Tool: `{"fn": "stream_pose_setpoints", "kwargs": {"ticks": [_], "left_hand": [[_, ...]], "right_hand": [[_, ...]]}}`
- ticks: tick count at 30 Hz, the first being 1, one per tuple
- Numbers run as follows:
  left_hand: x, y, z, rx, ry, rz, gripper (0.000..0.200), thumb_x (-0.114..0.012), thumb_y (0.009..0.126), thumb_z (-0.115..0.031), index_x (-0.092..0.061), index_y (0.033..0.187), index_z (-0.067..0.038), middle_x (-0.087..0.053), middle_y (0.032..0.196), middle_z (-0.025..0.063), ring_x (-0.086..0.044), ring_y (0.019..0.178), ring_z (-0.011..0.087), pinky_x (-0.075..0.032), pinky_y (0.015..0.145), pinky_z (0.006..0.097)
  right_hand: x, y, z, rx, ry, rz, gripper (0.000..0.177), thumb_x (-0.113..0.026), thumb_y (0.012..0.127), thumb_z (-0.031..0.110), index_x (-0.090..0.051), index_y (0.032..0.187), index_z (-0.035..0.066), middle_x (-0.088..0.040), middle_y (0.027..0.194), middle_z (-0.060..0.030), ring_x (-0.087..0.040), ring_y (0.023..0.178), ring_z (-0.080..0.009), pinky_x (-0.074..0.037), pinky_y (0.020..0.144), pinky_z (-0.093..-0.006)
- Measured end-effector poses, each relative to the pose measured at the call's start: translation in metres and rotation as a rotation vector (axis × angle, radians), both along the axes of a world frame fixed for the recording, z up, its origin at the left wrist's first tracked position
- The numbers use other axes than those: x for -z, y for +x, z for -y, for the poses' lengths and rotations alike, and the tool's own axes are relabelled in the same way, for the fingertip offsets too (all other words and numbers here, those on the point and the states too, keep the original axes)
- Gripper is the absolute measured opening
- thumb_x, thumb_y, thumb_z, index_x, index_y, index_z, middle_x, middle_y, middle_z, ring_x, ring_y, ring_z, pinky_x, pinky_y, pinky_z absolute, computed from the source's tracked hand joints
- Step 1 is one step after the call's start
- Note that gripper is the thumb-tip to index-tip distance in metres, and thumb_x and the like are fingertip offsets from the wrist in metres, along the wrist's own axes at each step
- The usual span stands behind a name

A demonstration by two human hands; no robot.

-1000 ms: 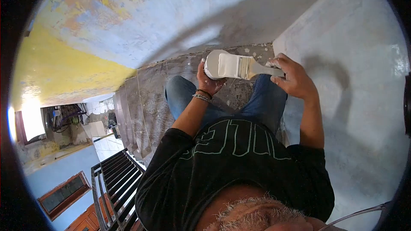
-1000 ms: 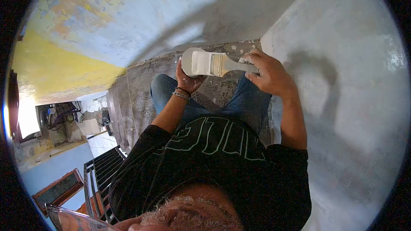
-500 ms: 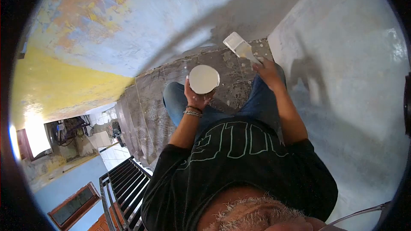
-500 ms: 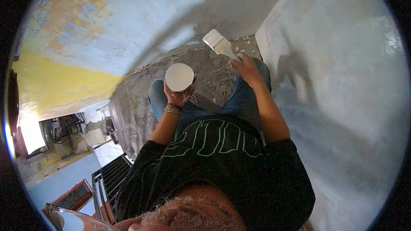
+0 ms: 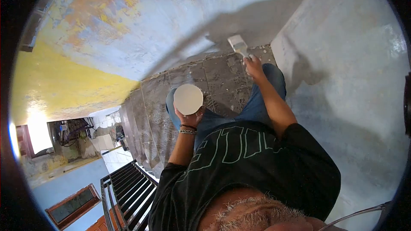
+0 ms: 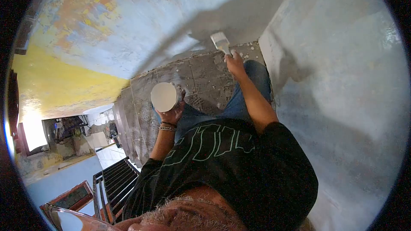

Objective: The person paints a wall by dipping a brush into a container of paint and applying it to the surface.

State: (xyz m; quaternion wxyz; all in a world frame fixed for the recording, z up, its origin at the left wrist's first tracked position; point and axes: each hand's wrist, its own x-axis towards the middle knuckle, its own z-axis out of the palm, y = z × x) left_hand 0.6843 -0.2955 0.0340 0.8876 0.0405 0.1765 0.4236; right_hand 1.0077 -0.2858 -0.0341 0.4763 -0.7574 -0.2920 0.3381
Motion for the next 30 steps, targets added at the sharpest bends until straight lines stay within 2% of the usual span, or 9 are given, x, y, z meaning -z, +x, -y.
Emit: {"fn": "stream_pose_setpoints", "kwargs": {"ticks": [4,6,10,13,16,19,23,28,30], "left_hand": [[0.002,-0.003,-0.002,-0.021,0.033,-0.048,0.07,-0.046,0.077,-0.057,-0.038,0.13,-0.012,-0.041,0.129,0.0163,-0.043,0.113,0.0375,-0.051,0.075,0.0399],[-0.004,-0.003,0.0,-0.032,0.029,-0.023,0.067,-0.044,0.079,-0.057,-0.039,0.129,-0.012,-0.042,0.128,0.0155,-0.044,0.113,0.0375,-0.052,0.074,0.0399],[-0.011,-0.001,-0.001,0.034,0.006,0.096,0.068,-0.044,0.079,-0.058,-0.04,0.128,-0.012,-0.044,0.126,0.0153,-0.045,0.113,0.0375,-0.052,0.072,0.0401],[-0.012,-0.001,-0.007,0.021,0.037,-0.079,0.066,-0.037,0.079,-0.062,-0.045,0.124,-0.014,-0.053,0.118,0.0104,-0.053,0.105,0.0327,-0.051,0.074,0.0424],[-0.026,0.005,-0.005,0.051,0.006,0.032,0.066,-0.037,0.079,-0.062,-0.046,0.123,-0.013,-0.053,0.119,0.0115,-0.053,0.106,0.0327,-0.051,0.073,0.0407],[-0.03,0.006,-0.004,-0.048,-0.044,-0.1,0.065,-0.037,0.079,-0.06,-0.046,0.123,-0.013,-0.053,0.119,0.0119,-0.052,0.106,0.0326,-0.05,0.072,0.0412],[-0.012,-0.009,-0.003,0.033,0.028,0.123,0.066,-0.045,0.081,-0.055,-0.04,0.127,-0.009,-0.048,0.12,0.0179,-0.047,0.109,0.0373,-0.053,0.074,0.042],[-0.01,-0.015,0.001,-0.088,-0.031,-0.111,0.066,-0.046,0.081,-0.054,-0.039,0.128,-0.008,-0.044,0.122,0.0193,-0.046,0.109,0.0364,-0.052,0.077,0.0438],[-0.004,-0.021,0.005,-0.003,-0.102,0.185,0.067,-0.047,0.081,-0.055,-0.039,0.128,-0.008,-0.042,0.124,0.0198,-0.045,0.11,0.0366,-0.051,0.078,0.0451]], "right_hand": [[-0.022,-0.002,-0.028,0.016,-0.075,-0.252,0.029,-0.051,0.083,0.025,-0.055,0.09,-0.003,-0.058,0.078,-0.0139,-0.055,0.07,-0.0241,-0.042,0.065,-0.0376],[-0.06,-0.001,-0.043,0.051,0.204,0.06,0.027,-0.051,0.081,0.025,-0.056,0.081,-0.002,-0.056,0.07,-0.0122,-0.054,0.063,-0.0223,-0.041,0.059,-0.0357],[-0.155,0.0,-0.03,0.041,0.342,0.19,0.027,-0.052,0.081,0.025,-0.057,0.077,-0.001,-0.054,0.064,-0.0106,-0.051,0.057,-0.0204,-0.04,0.056,-0.0344],[-0.194,0.005,-0.018,-0.071,0.348,0.22,0.027,-0.051,0.084,0.025,-0.056,0.079,0.0,-0.053,0.062,-0.0093,-0.049,0.057,-0.0174,-0.039,0.056,-0.0334],[-0.185,-0.003,0.001,-0.066,0.472,0.141,0.02,-0.053,0.087,0.022,-0.054,0.078,0.004,-0.041,0.059,0.0049,-0.033,0.046,-0.0026,-0.027,0.042,-0.0207],[-0.102,-0.007,0.001,0.085,0.274,-0.075,0.018,-0.052,0.087,0.02,-0.054,0.08,0.003,-0.044,0.06,0.003,-0.034,0.044,-0.0037,-0.028,0.039,-0.0227],[0.018,0.005,-0.023,0.098,-0.002,-0.399,0.011,-0.052,0.083,0.014,-0.053,0.079,0.003,-0.046,0.059,0.0,-0.038,0.041,-0.0074,-0.028,0.035,-0.0258],[0.013,0.003,-0.058,0.14,-0.109,-0.169,0.01,-0.05,0.079,0.013,-0.052,0.077,0.004,-0.045,0.057,-0.0003,-0.038,0.04,-0.0084,-0.028,0.034,-0.0262],[-0.014,0.006,-0.054,0.107,0.106,-0.161,0.013,-0.05,0.08,0.016,-0.052,0.075,0.004,-0.043,0.054,0.0005,-0.036,0.039,-0.0072,-0.027,0.033,-0.0256]]}}
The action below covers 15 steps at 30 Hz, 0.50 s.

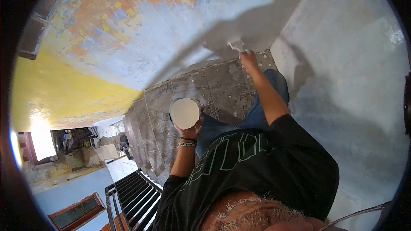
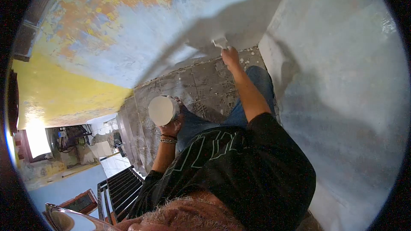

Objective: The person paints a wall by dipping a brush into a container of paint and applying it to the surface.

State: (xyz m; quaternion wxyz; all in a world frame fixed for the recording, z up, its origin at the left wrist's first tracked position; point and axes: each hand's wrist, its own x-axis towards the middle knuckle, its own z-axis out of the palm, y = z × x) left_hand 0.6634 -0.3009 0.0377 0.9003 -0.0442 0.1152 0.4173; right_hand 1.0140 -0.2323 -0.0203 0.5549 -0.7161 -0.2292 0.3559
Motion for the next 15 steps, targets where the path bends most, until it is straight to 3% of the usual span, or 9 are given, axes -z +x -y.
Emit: {"fn": "stream_pose_setpoints", "kwargs": {"ticks": [4,6,10,12,13,14,15], "left_hand": [[0.009,0.005,0.002,-0.003,0.033,-0.016,0.068,-0.047,0.08,-0.055,-0.037,0.129,-0.008,-0.041,0.125,0.0201,-0.044,0.111,0.0367,-0.051,0.08,0.0452],[0.007,0.008,-0.004,0.002,0.084,-0.024,0.069,-0.048,0.08,-0.056,-0.036,0.129,-0.008,-0.041,0.125,0.0203,-0.043,0.112,0.0367,-0.05,0.08,0.0452],[-0.009,0.017,-0.001,-0.034,0.084,-0.118,0.071,-0.049,0.08,-0.055,-0.034,0.13,-0.008,-0.04,0.126,0.0198,-0.041,0.114,0.0372,-0.051,0.079,0.0452],[-0.009,0.015,-0.002,0.063,0.036,-0.071,0.065,-0.039,0.077,-0.057,-0.042,0.128,-0.015,-0.048,0.126,0.0101,-0.049,0.111,0.0336,-0.05,0.074,0.0432],[-0.011,0.015,-0.001,0.073,0.036,-0.074,0.065,-0.039,0.077,-0.057,-0.042,0.128,-0.015,-0.048,0.126,0.0101,-0.049,0.111,0.0336,-0.05,0.074,0.0432],[-0.014,0.016,-0.001,0.08,0.07,-0.067,0.065,-0.039,0.078,-0.057,-0.042,0.128,-0.015,-0.047,0.127,0.0104,-0.049,0.112,0.0334,-0.05,0.075,0.0431],[-0.016,0.018,-0.001,0.087,0.104,-0.057,0.065,-0.039,0.078,-0.057,-0.042,0.128,-0.015,-0.047,0.127,0.0106,-0.048,0.112,0.0332,-0.049,0.076,0.043]], "right_hand": [[-0.04,0.0,0.046,-0.032,0.168,-0.004,0.013,-0.051,0.081,0.017,-0.052,0.077,0.004,-0.043,0.054,0.0011,-0.036,0.039,-0.0065,-0.027,0.033,-0.0243],[-0.042,-0.004,0.059,0.051,-0.001,-0.102,0.013,-0.053,0.082,0.018,-0.052,0.08,0.004,-0.045,0.057,0.0014,-0.035,0.039,-0.0059,-0.026,0.033,-0.0232],[0.037,0.023,0.038,0.078,-0.008,-0.234,0.013,-0.054,0.082,0.017,-0.052,0.078,0.005,-0.044,0.057,0.0021,-0.034,0.038,-0.0059,-0.025,0.032,-0.0236],[0.07,0.05,0.019,-0.117,0.118,0.298,0.013,-0.054,0.082,0.017,-0.051,0.077,0.005,-0.042,0.056,0.0025,-0.034,0.038,-0.0057,-0.025,0.031,-0.0233],[0.006,0.043,0.034,-0.107,0.117,0.295,0.013,-0.054,0.082,0.017,-0.051,0.077,0.005,-0.042,0.056,0.0025,-0.034,0.038,-0.0057,-0.025,0.031,-0.0233],[-0.073,0.021,0.031,0.023,0.11,-0.002,0.014,-0.053,0.082,0.018,-0.051,0.078,0.005,-0.041,0.055,0.003,-0.034,0.039,-0.0053,-0.026,0.033,-0.0228],[-0.107,0.02,0.034,-0.006,0.154,-0.014,0.015,-0.053,0.083,0.019,-0.051,0.079,0.005,-0.04,0.054,0.0033,-0.034,0.039,-0.0052,-0.026,0.033,-0.0227]]}}
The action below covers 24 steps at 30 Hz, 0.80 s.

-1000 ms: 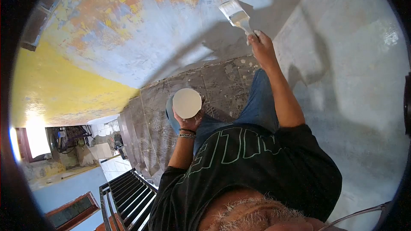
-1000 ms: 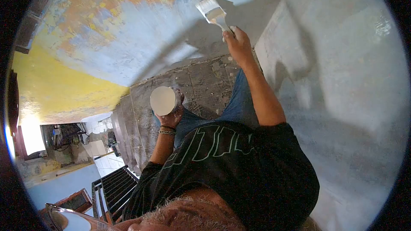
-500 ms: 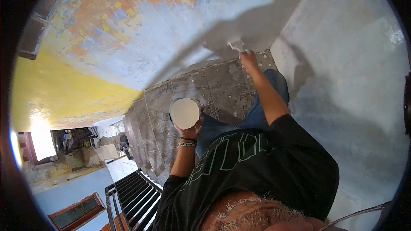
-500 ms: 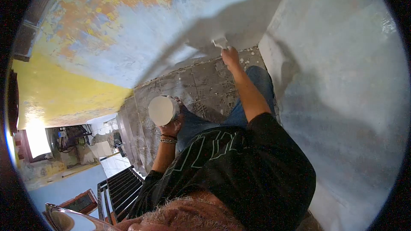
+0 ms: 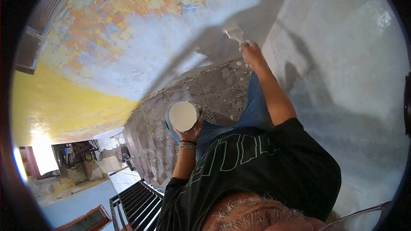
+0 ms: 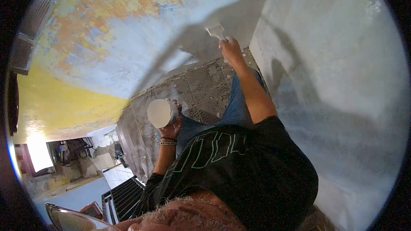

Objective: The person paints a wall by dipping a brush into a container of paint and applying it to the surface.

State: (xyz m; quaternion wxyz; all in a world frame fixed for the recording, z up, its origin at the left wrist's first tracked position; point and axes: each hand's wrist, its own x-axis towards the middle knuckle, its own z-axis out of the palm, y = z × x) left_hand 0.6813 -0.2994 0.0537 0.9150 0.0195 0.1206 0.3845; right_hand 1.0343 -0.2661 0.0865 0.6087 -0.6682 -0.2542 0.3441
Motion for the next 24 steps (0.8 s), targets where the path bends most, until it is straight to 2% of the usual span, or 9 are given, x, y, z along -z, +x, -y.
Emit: {"fn": "stream_pose_setpoints", "kwargs": {"ticks": [6,10,12,14,15,18,20,22,24], "left_hand": [[-0.003,0.008,-0.009,-0.018,0.03,-0.04,0.065,-0.038,0.079,-0.056,-0.042,0.128,-0.013,-0.046,0.128,0.0123,-0.046,0.115,0.0312,-0.045,0.085,0.0457],[-0.005,0.009,-0.013,0.075,0.14,0.039,0.065,-0.038,0.079,-0.056,-0.042,0.128,-0.013,-0.046,0.128,0.0115,-0.047,0.114,0.0306,-0.043,0.087,0.0457],[-0.013,0.016,-0.01,-0.072,0.076,-0.124,0.067,-0.046,0.079,-0.058,-0.04,0.126,-0.012,-0.045,0.122,0.0176,-0.046,0.109,0.0354,-0.053,0.066,0.0398],[-0.011,0.014,-0.014,-0.034,0.094,-0.048,0.066,-0.047,0.079,-0.058,-0.04,0.127,-0.012,-0.045,0.123,0.0173,-0.045,0.11,0.0353,-0.053,0.067,0.0397],[-0.009,0.013,-0.016,0.011,0.108,0.023,0.066,-0.048,0.079,-0.057,-0.04,0.127,-0.012,-0.044,0.124,0.017,-0.045,0.11,0.0353,-0.053,0.067,0.0395],[-0.002,0.013,-0.019,0.007,0.168,0.032,0.065,-0.049,0.079,-0.056,-0.04,0.127,-0.012,-0.042,0.126,0.0164,-0.044,0.111,0.0351,-0.053,0.068,0.039],[-0.012,0.016,-0.017,0.01,0.139,0.038,0.065,-0.049,0.079,-0.054,-0.04,0.126,-0.011,-0.041,0.127,0.0161,-0.044,0.111,0.035,-0.053,0.068,0.0394],[-0.015,0.016,-0.015,0.01,0.111,0.046,0.064,-0.049,0.079,-0.053,-0.04,0.126,-0.011,-0.041,0.127,0.0158,-0.043,0.111,0.0349,-0.052,0.068,0.0398],[-0.014,0.015,-0.012,-0.017,0.098,0.047,0.063,-0.05,0.079,-0.052,-0.04,0.127,-0.011,-0.041,0.127,0.0159,-0.042,0.113,0.035,-0.052,0.069,0.0408]], "right_hand": [[-0.14,0.009,0.013,-0.072,0.216,-0.017,0.017,-0.054,0.084,0.022,-0.052,0.079,0.006,-0.037,0.053,0.0052,-0.03,0.04,-0.0031,-0.024,0.035,-0.0201],[-0.187,0.024,0.025,-0.204,0.314,0.062,0.017,-0.055,0.085,0.024,-0.052,0.082,0.008,-0.037,0.055,0.007,-0.028,0.041,-0.0013,-0.021,0.037,-0.0178],[-0.205,0.022,0.034,-0.168,0.36,0.114,0.018,-0.055,0.086,0.025,-0.052,0.081,0.008,-0.037,0.055,0.0074,-0.028,0.041,-0.0013,-0.021,0.037,-0.0178],[-0.215,0.027,0.038,-0.135,0.402,0.17,0.018,-0.055,0.086,0.026,-0.052,0.079,0.01,-0.036,0.055,0.0081,-0.027,0.041,-0.0012,-0.021,0.037,-0.0175],[-0.217,0.029,0.033,-0.135,0.409,0.172,0.018,-0.055,0.086,0.026,-0.052,0.079,0.01,-0.036,0.055,0.0081,-0.027,0.041,-0.0012,-0.021,0.037,-0.0175],[-0.211,0.028,0.009,-0.123,0.524,0.104,0.018,-0.054,0.087,0.026,-0.052,0.078,0.011,-0.037,0.055,0.0077,-0.029,0.041,-0.0015,-0.022,0.037,-0.0177],[-0.181,0.024,-0.014,0.018,0.397,0.196,0.02,-0.052,0.087,0.026,-0.053,0.08,0.008,-0.042,0.057,0.0058,-0.035,0.042,-0.0043,-0.027,0.038,-0.0199],[-0.103,0.028,-0.04,0.117,0.373,0.595,0.031,-0.048,0.086,0.03,-0.054,0.079,0.001,-0.049,0.058,-0.0084,-0.049,0.053,-0.0208,-0.042,0.052,-0.0356],[-0.054,0.004,-0.03,0.053,0.196,0.433,0.033,-0.046,0.085,0.029,-0.054,0.082,-0.002,-0.054,0.067,-0.0151,-0.053,0.061,-0.0269,-0.042,0.059,-0.04]]}}
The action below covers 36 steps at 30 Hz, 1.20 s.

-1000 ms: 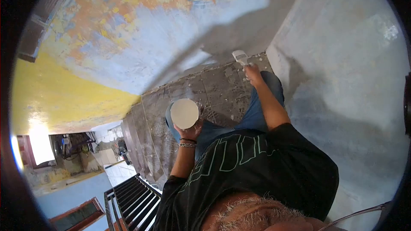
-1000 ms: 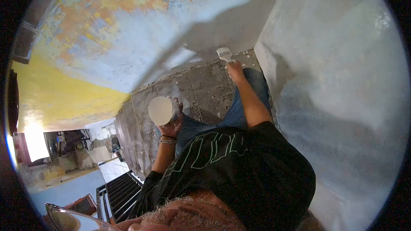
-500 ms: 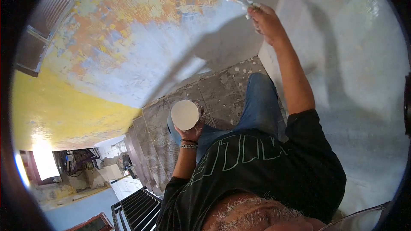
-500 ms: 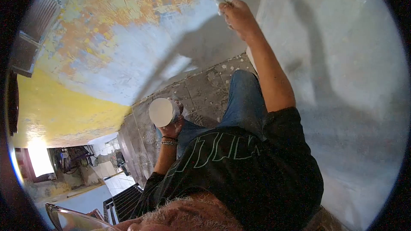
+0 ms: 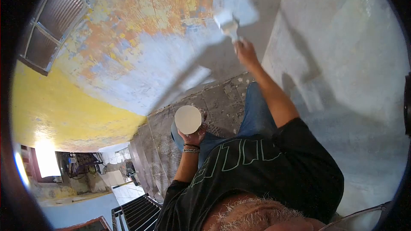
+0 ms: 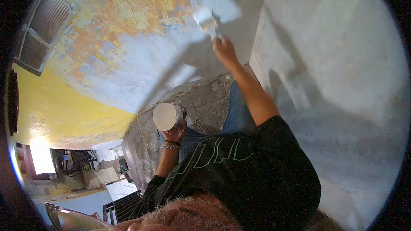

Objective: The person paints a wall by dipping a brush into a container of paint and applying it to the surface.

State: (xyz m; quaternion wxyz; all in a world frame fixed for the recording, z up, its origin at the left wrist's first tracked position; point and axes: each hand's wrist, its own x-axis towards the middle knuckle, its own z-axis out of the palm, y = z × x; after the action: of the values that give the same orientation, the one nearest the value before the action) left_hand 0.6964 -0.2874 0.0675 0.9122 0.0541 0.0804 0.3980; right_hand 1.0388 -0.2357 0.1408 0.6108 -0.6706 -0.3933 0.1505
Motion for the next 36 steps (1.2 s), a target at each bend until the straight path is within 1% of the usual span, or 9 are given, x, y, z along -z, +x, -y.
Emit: {"fn": "stream_pose_setpoints", "kwargs": {"ticks": [2,4,5,7,13,21,26,34,36], "left_hand": [[-0.001,0.001,0.0,-0.038,0.056,-0.1,0.063,-0.05,0.079,-0.052,-0.04,0.126,-0.011,-0.041,0.127,0.0161,-0.041,0.114,0.0352,-0.052,0.069,0.041],[0.002,0.0,-0.002,-0.079,0.113,-0.202,0.063,-0.051,0.079,-0.051,-0.04,0.126,-0.012,-0.041,0.126,0.0163,-0.041,0.114,0.0353,-0.051,0.069,0.0412],[0.005,-0.001,-0.003,-0.067,0.057,-0.167,0.063,-0.05,0.079,-0.052,-0.04,0.126,-0.012,-0.041,0.126,0.0171,-0.042,0.113,0.0357,-0.052,0.067,0.0412],[0.002,-0.001,-0.002,-0.057,0.007,-0.124,0.063,-0.049,0.079,-0.053,-0.041,0.126,-0.012,-0.041,0.125,0.0179,-0.043,0.113,0.036,-0.052,0.066,0.0412],[0.009,0.001,-0.006,-0.057,0.021,-0.098,0.06,-0.045,0.079,-0.055,-0.042,0.124,-0.015,-0.045,0.124,0.0128,-0.045,0.11,0.038,-0.052,0.061,0.0415],[-0.023,0.002,0.002,-0.037,-0.038,-0.038,0.053,-0.045,0.081,-0.05,-0.044,0.122,-0.017,-0.048,0.119,0.0117,-0.047,0.107,0.0373,-0.052,0.06,0.0407],[-0.007,-0.002,-0.005,-0.045,0.008,-0.07,0.056,-0.046,0.08,-0.052,-0.044,0.122,-0.015,-0.049,0.119,0.0121,-0.048,0.105,0.0369,-0.052,0.06,0.0405],[0.004,-0.005,-0.008,-0.002,-0.096,-0.054,0.06,-0.045,0.079,-0.056,-0.045,0.122,-0.014,-0.05,0.118,0.0123,-0.05,0.104,0.0359,-0.053,0.063,0.0437],[-0.01,0.0,-0.004,-0.064,0.038,-0.2,0.061,-0.035,0.081,-0.058,-0.047,0.122,-0.014,-0.053,0.118,0.0087,-0.055,0.101,0.0285,-0.05,0.067,0.0381]], "right_hand": [[0.04,-0.017,0.02,-0.064,-0.16,-0.101,0.034,-0.046,0.085,0.029,-0.055,0.083,-0.004,-0.054,0.068,-0.0154,-0.054,0.061,-0.0278,-0.041,0.059,-0.0409],[0.081,-0.021,0.03,-0.105,-0.207,-0.261,0.018,-0.048,0.083,0.019,-0.054,0.084,0.002,-0.047,0.057,-0.0019,-0.042,0.044,-0.0098,-0.032,0.038,-0.026],[0.079,-0.025,0.039,-0.108,-0.2,-0.254,0.018,-0.048,0.083,0.019,-0.054,0.084,0.002,-0.047,0.057,-0.0019,-0.042,0.044,-0.0098,-0.032,0.038,-0.026],[0.063,-0.03,0.053,-0.241,-0.364,-0.638,0.023,-0.047,0.083,0.016,-0.051,0.101,0.002,-0.047,0.061,-0.0026,-0.038,0.042,-0.0086,-0.029,0.036,-0.0249],[-0.042,-0.029,0.054,-0.254,-0.099,-0.579,0.044,-0.045,0.084,0.012,-0.036,0.126,0.005,-0.049,0.075,-0.0026,-0.036,0.043,-0.0052,-0.028,0.036,-0.0226],[-0.112,-0.005,0.045,-0.552,0.2,-0.718,0.02,-0.054,0.084,0.016,-0.05,0.102,0.01,-0.049,0.077,0.001,-0.036,0.045,-0.0039,-0.031,0.04,-0.021],[-0.144,0.01,0.019,-0.261,0.235,-0.024,0.015,-0.06,0.083,0.019,-0.053,0.086,0.006,-0.048,0.064,0.0014,-0.044,0.05,-0.0053,-0.038,0.043,-0.0215],[-0.244,0.043,0.002,-0.266,0.504,0.146,0.014,-0.06,0.084,0.015,-0.064,0.081,0.001,-0.059,0.07,-0.0025,-0.052,0.058,-0.0055,-0.046,0.052,-0.0221],[-0.276,0.033,0.011,-0.253,0.581,0.242,0.019,-0.055,0.086,0.019,-0.06,0.077,0.003,-0.053,0.062,-0.001,-0.047,0.05,-0.0056,-0.039,0.044,-0.0217]]}}
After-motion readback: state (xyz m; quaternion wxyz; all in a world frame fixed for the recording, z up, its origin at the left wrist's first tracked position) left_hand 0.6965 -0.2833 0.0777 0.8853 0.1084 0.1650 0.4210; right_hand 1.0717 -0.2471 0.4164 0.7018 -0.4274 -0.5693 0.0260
